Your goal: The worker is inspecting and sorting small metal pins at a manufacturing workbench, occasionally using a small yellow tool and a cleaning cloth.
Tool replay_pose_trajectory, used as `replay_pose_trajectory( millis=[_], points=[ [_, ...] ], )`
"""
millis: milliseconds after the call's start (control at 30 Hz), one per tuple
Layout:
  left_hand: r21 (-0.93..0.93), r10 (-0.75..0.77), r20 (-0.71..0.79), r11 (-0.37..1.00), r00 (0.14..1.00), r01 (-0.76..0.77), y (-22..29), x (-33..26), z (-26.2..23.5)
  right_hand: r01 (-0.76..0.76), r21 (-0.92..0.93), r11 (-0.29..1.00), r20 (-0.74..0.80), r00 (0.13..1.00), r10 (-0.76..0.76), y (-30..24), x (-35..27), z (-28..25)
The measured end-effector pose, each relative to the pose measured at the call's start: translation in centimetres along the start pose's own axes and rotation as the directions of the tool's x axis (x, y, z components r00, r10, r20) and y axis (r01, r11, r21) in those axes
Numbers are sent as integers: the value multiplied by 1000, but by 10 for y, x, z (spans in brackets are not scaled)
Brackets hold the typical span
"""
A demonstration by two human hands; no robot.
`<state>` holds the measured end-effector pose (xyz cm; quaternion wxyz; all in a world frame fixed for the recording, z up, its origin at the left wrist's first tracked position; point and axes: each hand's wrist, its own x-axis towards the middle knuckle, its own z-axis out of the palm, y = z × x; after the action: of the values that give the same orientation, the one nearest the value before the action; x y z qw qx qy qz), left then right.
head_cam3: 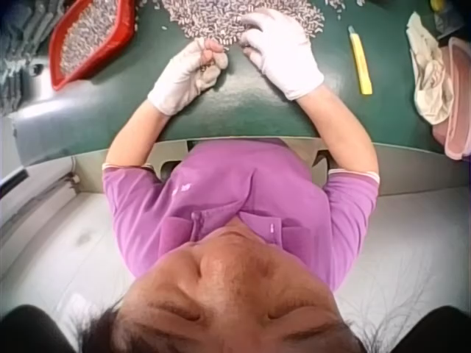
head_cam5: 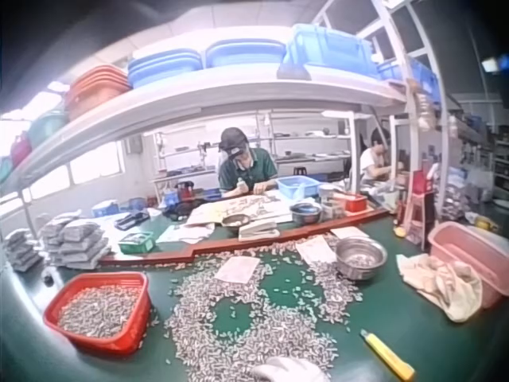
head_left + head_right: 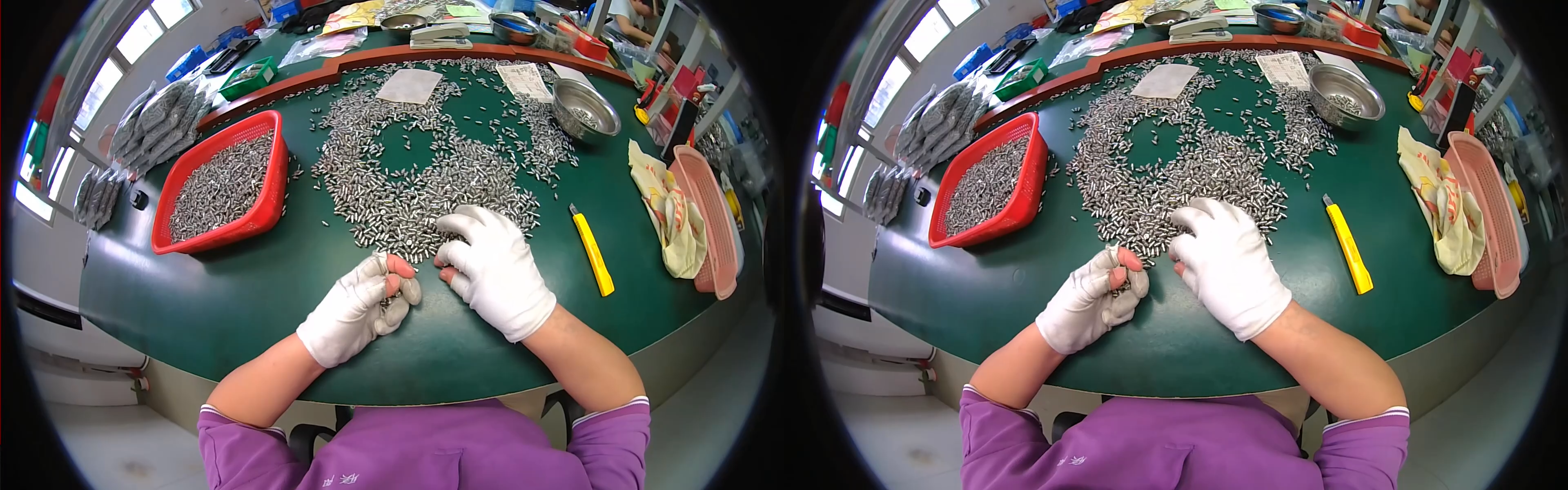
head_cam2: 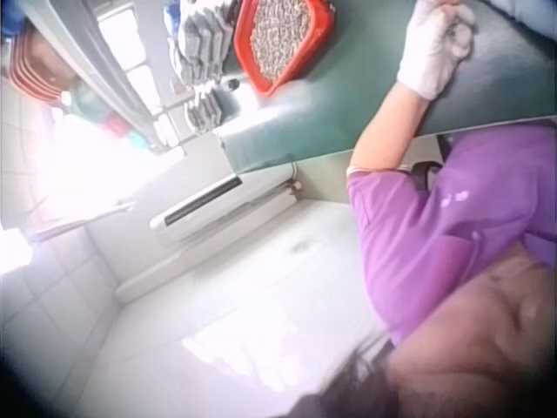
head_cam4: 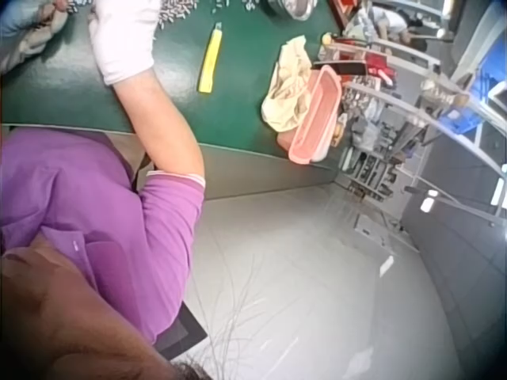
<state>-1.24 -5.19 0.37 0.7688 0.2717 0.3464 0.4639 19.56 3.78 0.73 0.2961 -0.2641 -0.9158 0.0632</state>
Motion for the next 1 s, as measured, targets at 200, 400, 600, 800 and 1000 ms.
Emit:
replay_pose_trajectory(
  millis=[200, 400, 600, 800, 1000],
  points=[
    [25, -11, 18, 1000, 1000, 10, -2, -1, -2, 29, 36, 999, 37, 999, -31, 0, 0, 5],
    [56, -36, 23, 998, 999, 35, -1, -1, 0, 113, 300, 947, -157, 985, -68, -2, 7, -1],
    [54, -42, 6, 998, 999, 42, -1, -1, 3, 144, 394, 908, -121, 987, -104, -9, 8, 1],
    [58, -63, -79, 996, 995, 67, -1, -2, 6, 109, 456, 883, -100, 993, -71, -8, 7, 0],
    [12, -79, -41, 997, 996, 80, -1, -5, 3, 153, 439, 885, -128, 986, -107, -7, 5, -1]
  ],
)
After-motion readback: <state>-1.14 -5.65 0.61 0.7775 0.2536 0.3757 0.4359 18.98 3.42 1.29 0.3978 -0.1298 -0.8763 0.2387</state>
